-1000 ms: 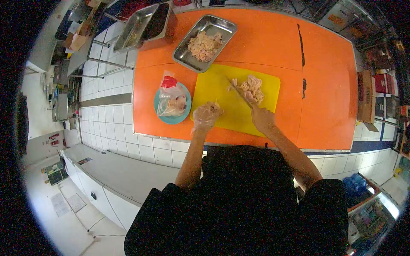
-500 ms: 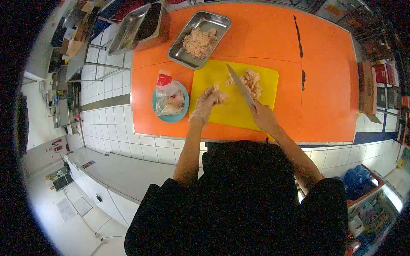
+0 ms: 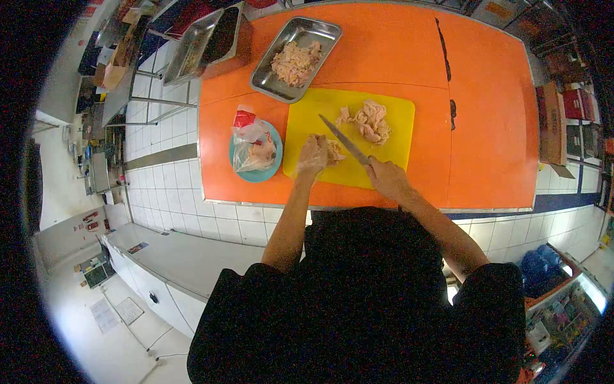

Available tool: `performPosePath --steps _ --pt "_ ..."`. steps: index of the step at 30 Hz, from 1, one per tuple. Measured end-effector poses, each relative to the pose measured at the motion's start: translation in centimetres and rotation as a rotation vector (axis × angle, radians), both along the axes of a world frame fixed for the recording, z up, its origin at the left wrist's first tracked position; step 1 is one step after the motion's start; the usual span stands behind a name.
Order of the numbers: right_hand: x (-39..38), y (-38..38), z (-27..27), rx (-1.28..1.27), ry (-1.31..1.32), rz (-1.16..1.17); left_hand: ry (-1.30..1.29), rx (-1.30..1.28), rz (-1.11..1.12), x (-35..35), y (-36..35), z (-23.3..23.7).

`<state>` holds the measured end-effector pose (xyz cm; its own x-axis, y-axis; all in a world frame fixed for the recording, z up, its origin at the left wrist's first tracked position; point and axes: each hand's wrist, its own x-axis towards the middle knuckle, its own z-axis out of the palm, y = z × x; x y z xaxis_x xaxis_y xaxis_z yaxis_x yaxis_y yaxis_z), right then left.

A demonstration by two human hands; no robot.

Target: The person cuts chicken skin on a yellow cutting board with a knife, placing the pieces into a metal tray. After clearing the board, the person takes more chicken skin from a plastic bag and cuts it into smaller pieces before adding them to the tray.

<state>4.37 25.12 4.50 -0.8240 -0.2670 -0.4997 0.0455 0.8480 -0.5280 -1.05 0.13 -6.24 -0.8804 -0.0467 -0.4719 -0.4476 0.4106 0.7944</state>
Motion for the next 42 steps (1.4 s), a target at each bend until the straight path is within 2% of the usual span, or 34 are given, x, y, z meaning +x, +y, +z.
performPosePath --steps 1,3,4,6,9,10,12,13,15,16,18,19,21,22,24,26,28,30,31,32,33,34,35,36,37,39,40,42 --pt "0.3 0.0 -0.5 0.001 0.045 0.036 0.000 -0.002 -0.001 0.3 -0.2 0.1" --pt "0.7 0.3 -2.3 0.024 0.085 0.118 0.300 -0.324 -0.223 1.3 -0.4 0.7" --pt "0.8 0.6 -3.0 0.049 0.121 0.200 0.300 -0.324 -0.223 1.6 -0.1 2.1" --pt "0.7 1.1 -3.5 0.111 0.111 0.210 0.073 0.068 0.099 1.9 0.8 6.8" --pt "-0.5 1.4 -3.6 0.187 0.130 0.195 0.021 -0.084 0.093 2.1 0.9 9.9" --pt "-0.7 1.4 -3.4 0.201 0.153 0.166 0.018 -0.085 0.098 2.4 0.4 8.5" --pt "-0.7 0.8 -3.0 0.204 0.171 0.154 0.416 -0.515 -0.016 3.1 -0.6 4.5" --pt "-0.8 0.5 -2.8 0.208 0.195 0.137 0.416 -0.513 -0.016 2.9 -0.4 4.6" --pt "-0.4 0.2 -2.4 0.188 0.188 0.158 0.694 -0.496 -0.031 2.6 0.2 4.7" --pt "-0.1 0.1 -2.3 0.164 0.179 0.181 0.691 -0.495 -0.031 2.5 0.7 5.1" --pt "0.3 -0.1 -3.5 0.187 0.167 0.203 0.426 -0.197 -0.121 2.5 1.8 5.7" --pt "0.5 -0.1 -4.1 0.212 0.158 0.225 0.419 -0.192 -0.118 2.8 2.1 4.7" --pt "0.2 -0.3 -5.7 0.218 0.186 0.257 0.620 -0.392 -0.046 3.6 2.6 2.7" --pt "-0.3 -0.6 -6.2 0.214 0.222 0.288 0.607 -0.389 -0.041 3.6 2.8 2.4" --pt "-2.5 -2.9 -5.4 0.125 0.133 0.260 0.668 -0.417 -0.031 4.0 2.9 2.3" --pt "-4.2 -5.4 -6.9 0.052 0.351 0.262 0.680 -0.397 -0.065 4.2 2.7 2.2" --pt "-6.5 -8.0 -6.9 0.060 0.375 0.242 0.709 -0.378 -0.090 3.7 2.5 2.2" --pt "-6.8 -8.6 -6.9 0.064 0.388 0.217 0.517 -0.375 -0.153 3.9 1.8 2.2" --pt "-6.6 -7.7 -8.5 0.083 0.476 0.277 0.522 -0.376 -0.154 3.5 1.9 1.5" --pt "-6.3 -6.7 -8.8 0.104 0.555 0.341 0.498 -0.150 0.058 3.4 2.3 0.7" --pt "-5.5 -5.0 -9.1 0.110 0.546 0.347 0.461 0.079 0.271 3.6 2.8 -0.2" --pt "-4.2 -3.1 -7.7 0.143 0.392 0.354 0.446 0.088 0.277 3.7 2.9 0.1" --pt "-2.9 -1.3 -6.5 0.176 0.237 0.363 0.449 -0.045 0.188 3.6 2.8 1.6" --pt "-1.9 0.4 -5.8 0.185 0.226 0.375 0.455 -0.178 0.098 3.4 2.7 3.2" --pt "-0.9 1.9 -5.2 0.236 0.185 0.341 0.444 -0.171 0.110 3.3 2.9 5.1" --pt "-0.3 3.0 -3.8 0.291 0.143 0.320 0.222 0.039 0.151 3.1 3.2 8.1" --pt "-0.3 3.2 -3.0 0.283 0.117 0.291 0.217 0.041 0.162 3.5 3.1 6.4" --pt "-0.6 2.9 -1.7 0.272 0.093 0.265 0.488 -0.150 0.151 3.9 2.8 1.7"
